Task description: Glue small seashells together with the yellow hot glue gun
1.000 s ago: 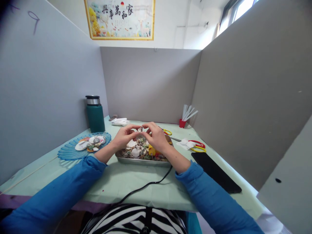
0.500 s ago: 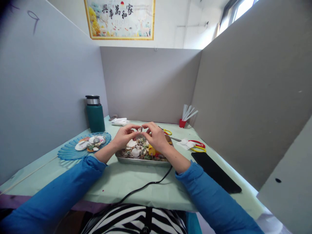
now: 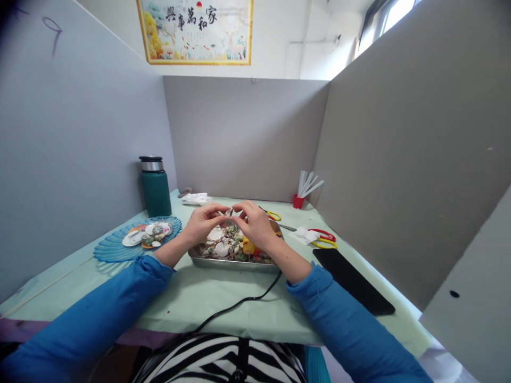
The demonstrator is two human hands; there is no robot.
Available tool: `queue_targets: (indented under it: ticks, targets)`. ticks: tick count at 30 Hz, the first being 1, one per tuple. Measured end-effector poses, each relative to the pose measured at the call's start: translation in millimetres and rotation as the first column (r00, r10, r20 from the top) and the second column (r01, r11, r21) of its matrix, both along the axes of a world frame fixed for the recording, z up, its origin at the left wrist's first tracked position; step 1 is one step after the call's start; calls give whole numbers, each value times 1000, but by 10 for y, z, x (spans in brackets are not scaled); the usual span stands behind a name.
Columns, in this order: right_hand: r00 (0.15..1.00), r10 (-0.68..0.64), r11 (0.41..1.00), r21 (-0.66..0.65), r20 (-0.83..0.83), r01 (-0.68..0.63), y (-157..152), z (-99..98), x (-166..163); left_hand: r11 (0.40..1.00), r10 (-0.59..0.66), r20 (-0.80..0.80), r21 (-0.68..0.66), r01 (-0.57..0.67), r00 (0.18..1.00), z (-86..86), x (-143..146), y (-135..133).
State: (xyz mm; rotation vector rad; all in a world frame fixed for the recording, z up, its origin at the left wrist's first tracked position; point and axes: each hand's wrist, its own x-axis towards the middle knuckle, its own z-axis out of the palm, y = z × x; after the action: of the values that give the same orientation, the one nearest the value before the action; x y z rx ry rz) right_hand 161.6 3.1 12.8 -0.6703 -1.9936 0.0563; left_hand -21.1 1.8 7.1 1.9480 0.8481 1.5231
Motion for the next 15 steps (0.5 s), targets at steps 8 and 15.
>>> queue_targets:
  ticks: [8, 15]
  targets:
    - [999, 3, 999, 38, 52, -5, 33, -16, 26, 998, 29, -67, 60, -25, 997, 47, -8, -45]
    - [999, 6, 999, 35, 48, -8, 30, -1, 34, 999, -20, -64, 31, 22, 998, 49, -24, -35]
